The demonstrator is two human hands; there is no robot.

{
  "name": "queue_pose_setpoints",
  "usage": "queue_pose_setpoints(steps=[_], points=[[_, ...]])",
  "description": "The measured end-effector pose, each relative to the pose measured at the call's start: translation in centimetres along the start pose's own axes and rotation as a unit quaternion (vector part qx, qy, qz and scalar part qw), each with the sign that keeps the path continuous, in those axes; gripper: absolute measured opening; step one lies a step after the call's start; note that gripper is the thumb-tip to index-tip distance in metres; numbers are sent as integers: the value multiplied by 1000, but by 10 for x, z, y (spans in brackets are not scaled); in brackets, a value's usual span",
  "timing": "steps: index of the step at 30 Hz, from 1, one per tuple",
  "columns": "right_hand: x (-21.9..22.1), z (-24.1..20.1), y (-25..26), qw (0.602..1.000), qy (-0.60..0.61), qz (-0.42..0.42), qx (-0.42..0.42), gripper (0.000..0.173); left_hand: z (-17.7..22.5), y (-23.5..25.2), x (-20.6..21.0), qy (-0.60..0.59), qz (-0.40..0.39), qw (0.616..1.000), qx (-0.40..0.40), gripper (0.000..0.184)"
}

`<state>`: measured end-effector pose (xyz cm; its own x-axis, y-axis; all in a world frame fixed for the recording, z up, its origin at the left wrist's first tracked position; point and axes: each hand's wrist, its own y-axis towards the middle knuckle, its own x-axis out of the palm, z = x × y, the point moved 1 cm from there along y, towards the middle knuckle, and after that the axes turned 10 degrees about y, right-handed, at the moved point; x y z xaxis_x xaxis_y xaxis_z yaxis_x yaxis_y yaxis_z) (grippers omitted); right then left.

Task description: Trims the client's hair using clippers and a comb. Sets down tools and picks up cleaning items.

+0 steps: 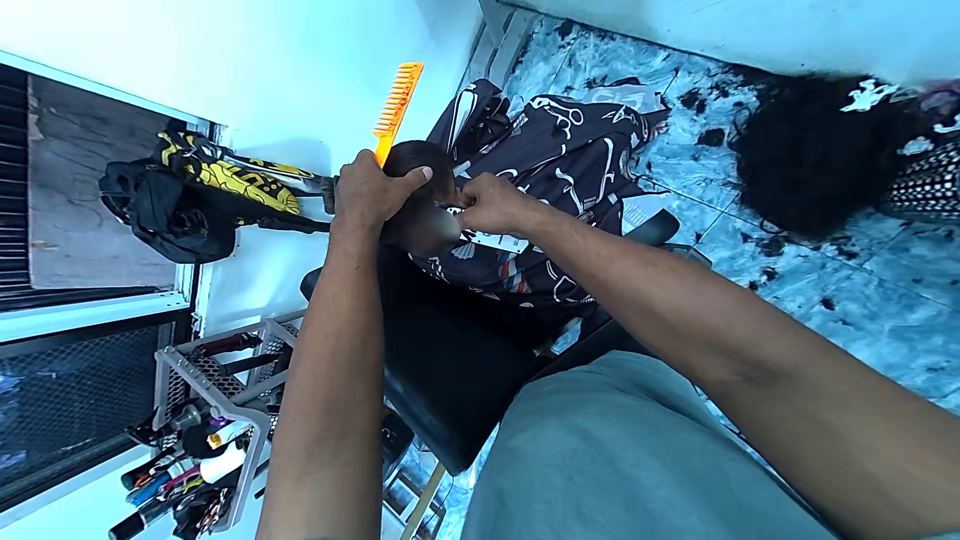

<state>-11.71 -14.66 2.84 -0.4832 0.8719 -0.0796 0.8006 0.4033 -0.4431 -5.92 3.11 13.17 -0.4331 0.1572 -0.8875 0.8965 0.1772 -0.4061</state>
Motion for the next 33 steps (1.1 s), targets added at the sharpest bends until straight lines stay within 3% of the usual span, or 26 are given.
queue_pose_setpoints(steps=[9,12,19,24,29,33], points=[[5,0,-1,999,47,-2,0,33,0,-1,0,-11,-1,1000,-1,92],[4,3,-5,999,9,-1,42,34,0,0,0,-14,-1,1000,1,92],[15,9,-11,959,269,-18,88,27,0,1,1,-11,-2,1000,2,92],[18,9,-14,939,326,-26,105,29,1,1,1,-6,-2,1000,2,93],[20,9,-12,954,281,-20,107,27,1,1,0,-5,-2,1000,2,92],[21,6,-12,945,316,-25,84,28,1,0,0,-4,-3,1000,4,93]])
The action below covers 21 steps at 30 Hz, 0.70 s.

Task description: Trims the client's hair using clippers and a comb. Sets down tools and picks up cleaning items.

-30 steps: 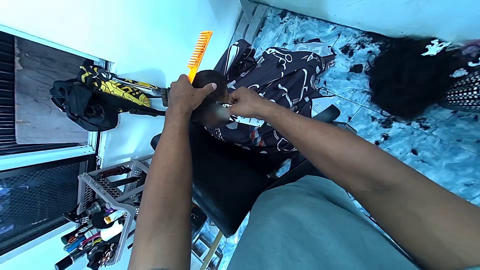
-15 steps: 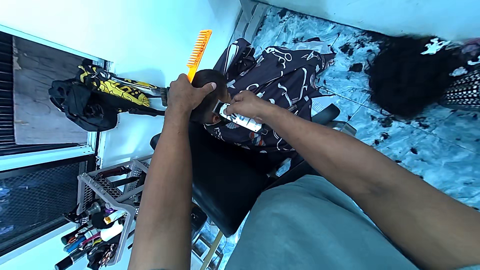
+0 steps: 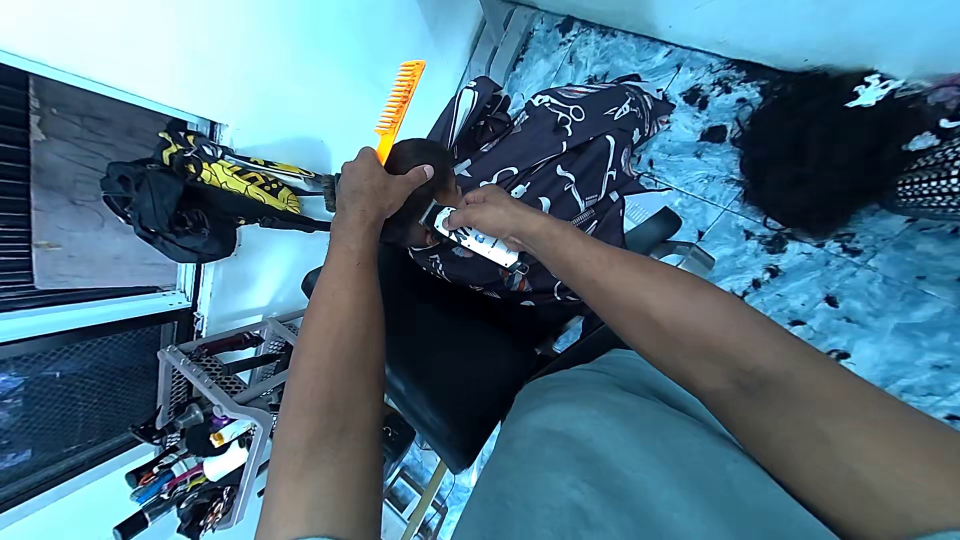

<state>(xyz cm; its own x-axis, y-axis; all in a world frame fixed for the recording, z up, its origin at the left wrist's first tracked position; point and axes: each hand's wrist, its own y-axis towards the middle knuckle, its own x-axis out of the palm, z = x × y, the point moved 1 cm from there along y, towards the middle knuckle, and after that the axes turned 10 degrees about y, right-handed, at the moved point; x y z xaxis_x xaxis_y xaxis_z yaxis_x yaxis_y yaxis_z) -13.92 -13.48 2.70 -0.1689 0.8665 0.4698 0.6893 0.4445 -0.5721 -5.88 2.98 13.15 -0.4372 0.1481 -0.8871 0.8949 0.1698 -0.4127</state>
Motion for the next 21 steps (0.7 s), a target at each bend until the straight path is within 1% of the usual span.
queue_pose_setpoints(steps=[3,7,11,15,19,21], points=[[0,3,2,998,-57,18,6,27,0,0,0,2,-1,1000,1,93],[2,1,0,1000,-1,-5,-7,27,0,1,0,2,0,1000,3,92],[-1,5,2,998,-56,12,4,27,1,0,0,1,-3,1000,3,92],[3,3,0,1000,7,8,-5,28,1,0,0,5,-4,1000,1,93],[3,3,-3,1000,25,-13,-10,27,0,0,1,4,0,1000,1,93],[3,7,-3,1000,5,-18,-4,29,-1,-1,2,3,1,1000,0,93]])
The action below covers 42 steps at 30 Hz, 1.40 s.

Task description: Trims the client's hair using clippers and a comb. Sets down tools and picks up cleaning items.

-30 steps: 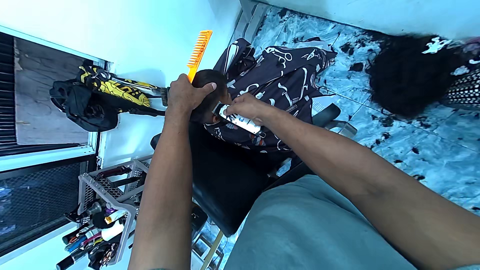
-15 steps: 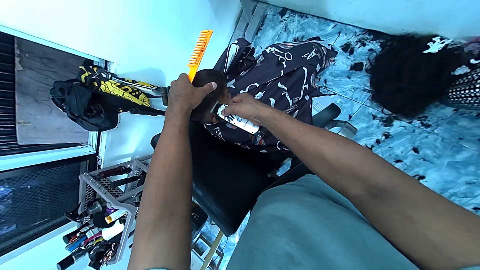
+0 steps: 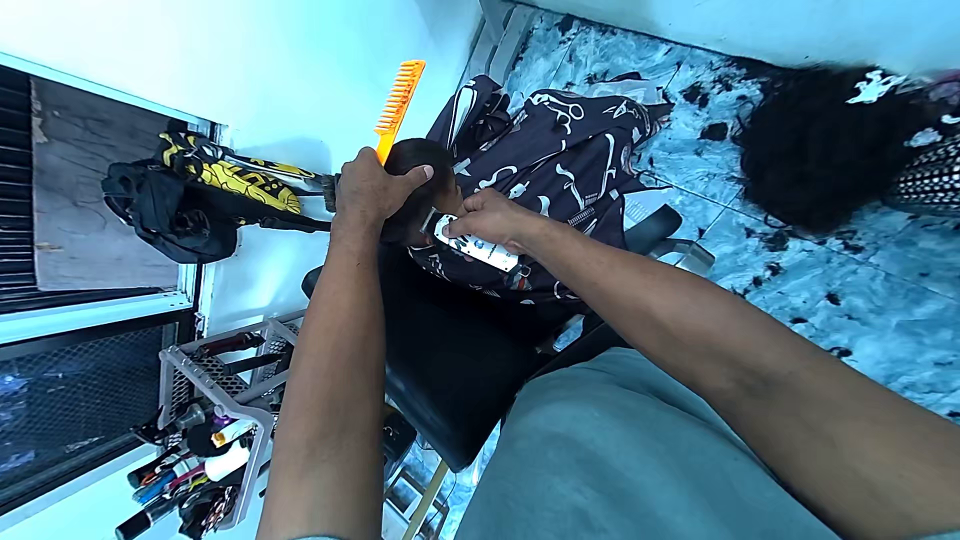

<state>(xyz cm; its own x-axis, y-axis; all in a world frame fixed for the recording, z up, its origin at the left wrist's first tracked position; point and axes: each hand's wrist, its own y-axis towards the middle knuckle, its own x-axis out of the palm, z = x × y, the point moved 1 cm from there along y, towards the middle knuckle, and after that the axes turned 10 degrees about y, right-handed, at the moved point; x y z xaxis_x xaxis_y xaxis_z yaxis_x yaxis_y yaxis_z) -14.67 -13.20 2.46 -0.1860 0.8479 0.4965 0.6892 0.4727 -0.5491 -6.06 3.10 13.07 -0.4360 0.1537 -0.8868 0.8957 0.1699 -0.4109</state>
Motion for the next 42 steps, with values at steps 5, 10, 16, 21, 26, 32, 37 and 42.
queue_pose_setpoints(steps=[5,10,16,21,26,32,37,42], points=[[-12,16,-11,996,-53,65,13,34,-10,-2,-3,-31,-22,999,25,90],[-11,32,-6,962,-221,128,-99,42,-46,-4,0,-50,-47,985,159,71],[2,30,-11,907,-342,214,-119,51,-67,-3,14,-46,6,973,226,75],[9,32,-7,886,-374,251,-114,49,-70,10,19,-43,24,968,244,77],[12,27,-5,879,-383,261,-110,50,-69,23,17,-40,20,963,266,74],[22,18,-5,870,-402,265,-107,48,-75,35,19,-39,15,959,279,77],[35,14,-5,865,-407,273,-108,47,-83,41,23,-52,22,956,288,80],[50,12,-8,860,-402,290,-122,43,-88,42,26,-70,34,951,298,81]])
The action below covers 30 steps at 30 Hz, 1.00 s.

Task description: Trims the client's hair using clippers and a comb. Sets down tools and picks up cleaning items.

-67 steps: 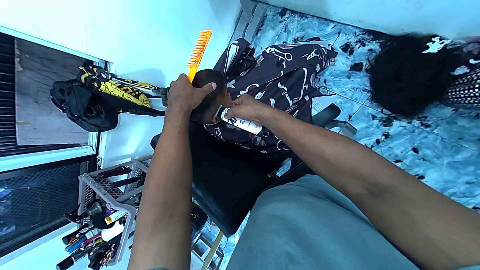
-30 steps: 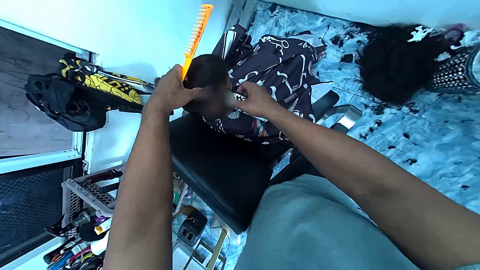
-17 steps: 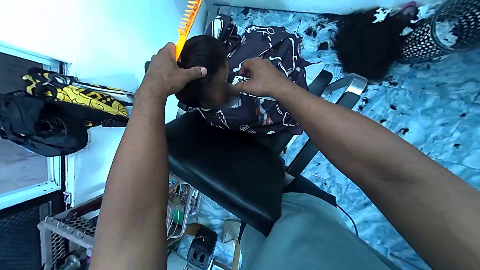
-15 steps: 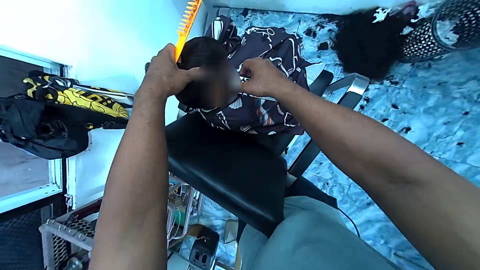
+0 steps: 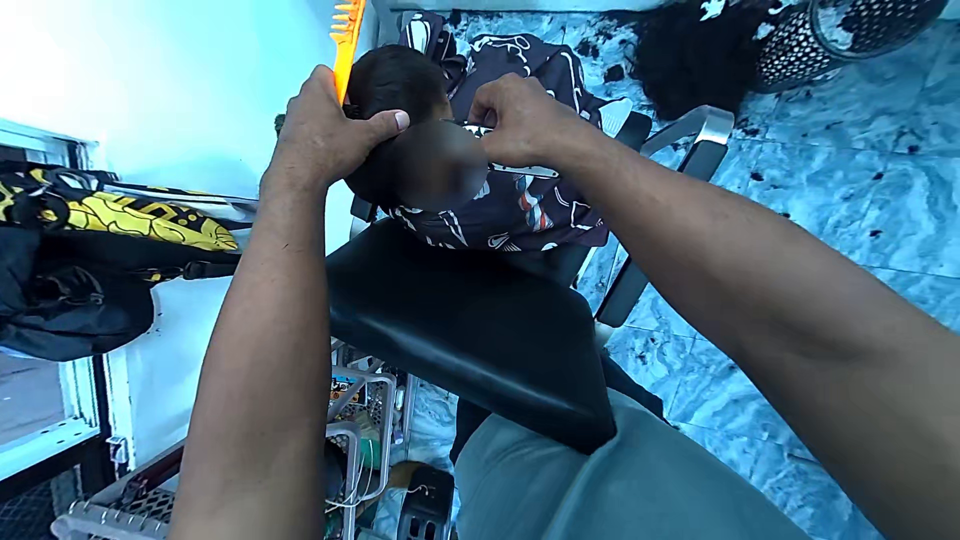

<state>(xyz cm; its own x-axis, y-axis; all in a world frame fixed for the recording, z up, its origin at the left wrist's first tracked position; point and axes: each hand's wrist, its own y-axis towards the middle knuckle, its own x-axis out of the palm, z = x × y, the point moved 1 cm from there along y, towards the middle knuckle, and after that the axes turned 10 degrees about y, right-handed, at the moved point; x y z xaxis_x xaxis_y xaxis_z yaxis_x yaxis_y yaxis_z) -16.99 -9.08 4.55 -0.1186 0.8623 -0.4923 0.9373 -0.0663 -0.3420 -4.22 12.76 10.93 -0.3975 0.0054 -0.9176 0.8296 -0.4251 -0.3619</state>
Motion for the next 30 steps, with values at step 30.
queue_pose_setpoints(steps=[30], points=[[6,-34,-12,998,-55,9,9,42,-13,8,3,-27,-6,1000,4,84]])
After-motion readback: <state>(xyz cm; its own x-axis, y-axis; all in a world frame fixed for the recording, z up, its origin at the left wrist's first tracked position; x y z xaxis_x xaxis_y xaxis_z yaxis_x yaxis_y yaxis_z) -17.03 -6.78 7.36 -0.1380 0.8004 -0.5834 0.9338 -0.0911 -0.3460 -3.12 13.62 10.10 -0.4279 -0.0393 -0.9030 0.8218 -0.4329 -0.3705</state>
